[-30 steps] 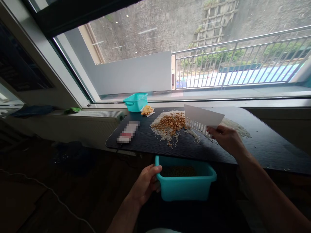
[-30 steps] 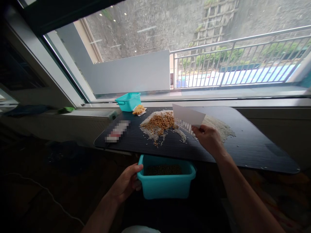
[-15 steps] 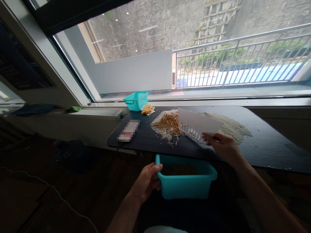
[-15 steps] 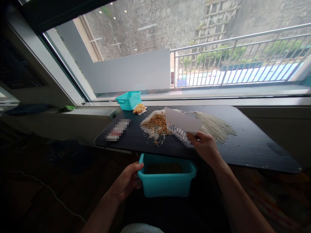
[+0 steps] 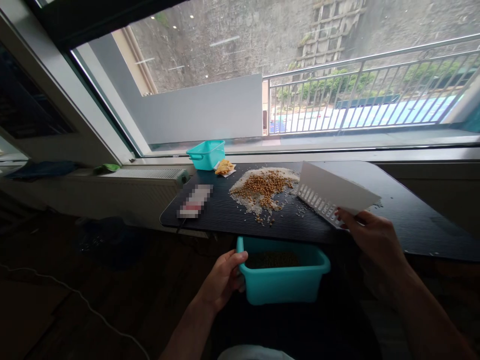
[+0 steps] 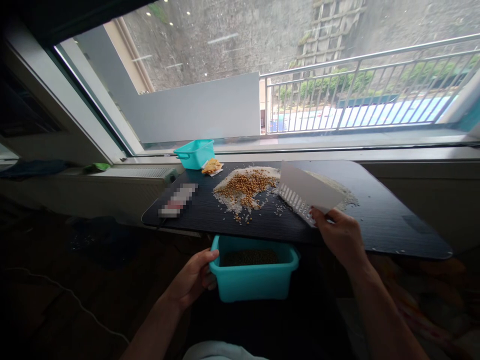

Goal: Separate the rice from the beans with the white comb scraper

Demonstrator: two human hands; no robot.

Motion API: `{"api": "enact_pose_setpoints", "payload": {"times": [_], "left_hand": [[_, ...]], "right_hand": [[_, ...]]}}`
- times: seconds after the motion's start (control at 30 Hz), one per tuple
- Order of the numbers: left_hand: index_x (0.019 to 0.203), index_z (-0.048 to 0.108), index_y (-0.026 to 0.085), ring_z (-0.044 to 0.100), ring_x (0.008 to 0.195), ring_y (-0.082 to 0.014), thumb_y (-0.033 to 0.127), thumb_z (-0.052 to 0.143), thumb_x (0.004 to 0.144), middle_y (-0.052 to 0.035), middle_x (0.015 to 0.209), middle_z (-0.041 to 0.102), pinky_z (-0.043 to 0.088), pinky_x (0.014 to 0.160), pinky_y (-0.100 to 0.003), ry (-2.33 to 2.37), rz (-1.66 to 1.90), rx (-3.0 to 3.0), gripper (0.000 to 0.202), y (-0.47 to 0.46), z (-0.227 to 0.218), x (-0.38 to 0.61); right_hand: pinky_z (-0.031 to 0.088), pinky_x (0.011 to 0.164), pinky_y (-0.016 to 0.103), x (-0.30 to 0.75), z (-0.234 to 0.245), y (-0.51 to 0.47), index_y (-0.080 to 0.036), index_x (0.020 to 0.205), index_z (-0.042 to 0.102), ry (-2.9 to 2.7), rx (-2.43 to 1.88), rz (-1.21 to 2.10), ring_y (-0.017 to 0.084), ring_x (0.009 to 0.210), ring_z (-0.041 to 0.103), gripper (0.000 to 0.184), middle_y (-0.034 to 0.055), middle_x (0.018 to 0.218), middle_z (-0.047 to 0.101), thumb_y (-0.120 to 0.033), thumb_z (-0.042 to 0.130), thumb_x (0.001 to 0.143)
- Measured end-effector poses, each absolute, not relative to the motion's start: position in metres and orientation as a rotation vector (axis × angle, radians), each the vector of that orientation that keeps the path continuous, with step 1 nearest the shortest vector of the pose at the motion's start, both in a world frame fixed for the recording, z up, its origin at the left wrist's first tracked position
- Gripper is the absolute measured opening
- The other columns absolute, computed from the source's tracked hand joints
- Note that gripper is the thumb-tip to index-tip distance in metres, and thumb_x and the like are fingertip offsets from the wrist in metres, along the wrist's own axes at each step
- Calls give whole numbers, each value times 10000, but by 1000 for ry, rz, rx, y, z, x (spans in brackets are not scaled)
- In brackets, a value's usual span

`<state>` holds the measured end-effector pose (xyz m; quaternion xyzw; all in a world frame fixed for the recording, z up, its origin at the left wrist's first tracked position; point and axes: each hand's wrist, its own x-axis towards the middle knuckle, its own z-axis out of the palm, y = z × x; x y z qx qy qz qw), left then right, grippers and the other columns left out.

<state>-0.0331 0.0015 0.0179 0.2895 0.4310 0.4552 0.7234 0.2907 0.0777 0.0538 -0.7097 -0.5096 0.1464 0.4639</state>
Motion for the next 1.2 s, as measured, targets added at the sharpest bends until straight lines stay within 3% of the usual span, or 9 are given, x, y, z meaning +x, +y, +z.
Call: {"api": "enact_pose_setpoints", "payload": {"times": [0.13, 0.37, 0.67, 0.97, 1.2], "left_hand": [[586, 404, 215, 327, 388, -48, 497, 868, 623, 107, 442, 351, 311, 405, -198, 951, 990, 633, 544, 2, 20, -33], [590, 385, 220, 324, 393, -49, 485, 848, 658, 112, 456, 327, 310, 418, -203, 958, 981, 636, 538, 1, 19, -33], [596, 396, 218, 327, 392, -49, 486, 865, 637, 112, 456, 339, 308, 406, -197, 965, 989, 620, 541, 1, 19, -32], [616, 407, 217, 341, 398, -53, 463, 845, 687, 116, 476, 329, 325, 413, -201, 963, 985, 633, 508, 1, 15, -35], [607, 406, 214, 340, 403, -51, 446, 838, 709, 111, 483, 341, 335, 420, -199, 950, 985, 628, 500, 1, 13, -36]], "right_hand": [[556, 740, 417, 298, 56, 71, -284, 740, 738, -1186, -1715, 389, 311, 774, 742, 221, 31, 660, 752, -495, 673, 732], [569, 582, 357, 284, 43, 66, -232, 726, 767, -1266, -1514, 635, 252, 593, 717, 322, 20, 624, 751, -545, 747, 652], [569, 698, 397, 324, 63, 72, -264, 702, 732, -1110, -1766, 379, 298, 721, 742, 152, 29, 600, 733, -414, 707, 698], [565, 577, 338, 290, 55, 86, -210, 747, 762, -1186, -1596, 568, 241, 603, 723, 240, 44, 691, 769, -433, 697, 688], [540, 686, 354, 292, 53, 114, -193, 793, 776, -1254, -1765, 355, 287, 760, 740, 319, 44, 641, 737, -463, 614, 746]]}}
